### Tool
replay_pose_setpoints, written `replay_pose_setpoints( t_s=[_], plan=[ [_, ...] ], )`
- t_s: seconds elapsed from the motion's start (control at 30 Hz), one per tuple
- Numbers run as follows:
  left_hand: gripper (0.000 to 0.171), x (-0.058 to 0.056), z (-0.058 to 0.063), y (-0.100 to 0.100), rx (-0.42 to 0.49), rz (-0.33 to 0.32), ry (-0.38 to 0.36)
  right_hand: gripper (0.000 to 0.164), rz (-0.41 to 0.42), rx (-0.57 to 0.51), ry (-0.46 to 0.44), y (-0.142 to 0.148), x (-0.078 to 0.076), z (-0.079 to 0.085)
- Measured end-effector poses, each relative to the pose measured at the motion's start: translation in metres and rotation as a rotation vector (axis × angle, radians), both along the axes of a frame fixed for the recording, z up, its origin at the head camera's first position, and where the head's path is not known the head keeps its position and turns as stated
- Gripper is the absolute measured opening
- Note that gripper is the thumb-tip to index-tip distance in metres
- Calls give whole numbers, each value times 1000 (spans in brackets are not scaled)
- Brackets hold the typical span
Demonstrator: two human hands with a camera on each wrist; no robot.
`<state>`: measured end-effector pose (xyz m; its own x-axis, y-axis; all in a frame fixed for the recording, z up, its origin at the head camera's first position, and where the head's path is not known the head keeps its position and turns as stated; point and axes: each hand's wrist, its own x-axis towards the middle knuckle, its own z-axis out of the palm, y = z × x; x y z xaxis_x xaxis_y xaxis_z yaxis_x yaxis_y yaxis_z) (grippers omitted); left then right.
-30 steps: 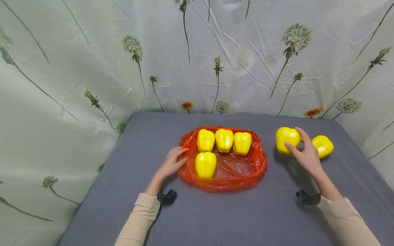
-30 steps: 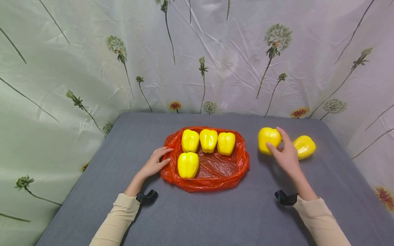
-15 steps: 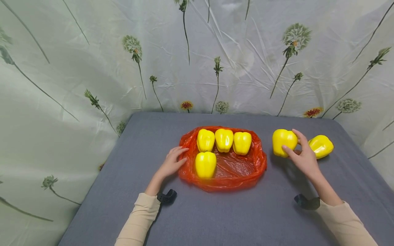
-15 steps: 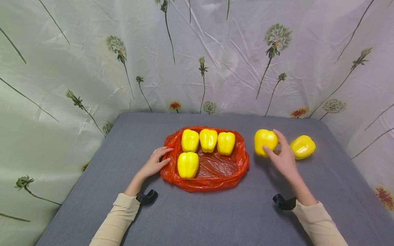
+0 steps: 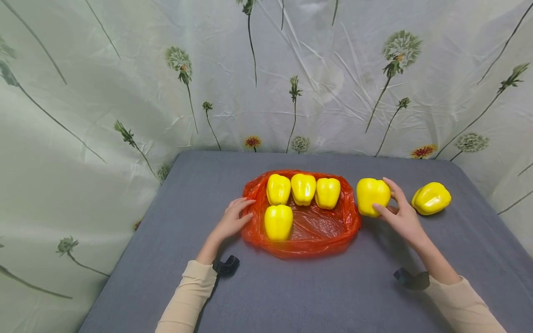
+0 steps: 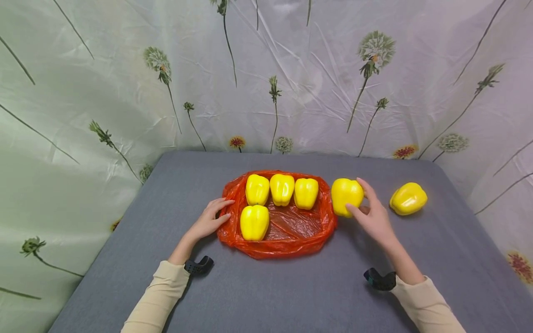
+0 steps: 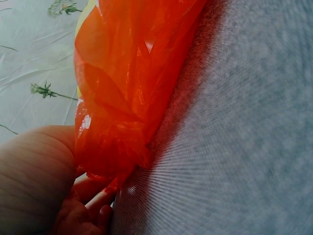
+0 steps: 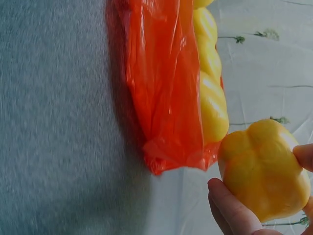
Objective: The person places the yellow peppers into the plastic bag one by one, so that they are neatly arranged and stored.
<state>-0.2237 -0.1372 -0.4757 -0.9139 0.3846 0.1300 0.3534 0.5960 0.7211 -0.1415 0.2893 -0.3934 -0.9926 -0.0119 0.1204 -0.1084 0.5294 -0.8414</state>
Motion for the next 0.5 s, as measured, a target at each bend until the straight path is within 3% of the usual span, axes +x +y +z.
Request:
replay_pose_setpoints(
  t_s=[0.27,0.5],
  plan=[
    [42,0,-1,0,2,-1,0,72,30,38,-62,-9,2,-1],
    [42,0,0,0,1,1,1,70,67,3,-94,-21,5,-4]
  ],
)
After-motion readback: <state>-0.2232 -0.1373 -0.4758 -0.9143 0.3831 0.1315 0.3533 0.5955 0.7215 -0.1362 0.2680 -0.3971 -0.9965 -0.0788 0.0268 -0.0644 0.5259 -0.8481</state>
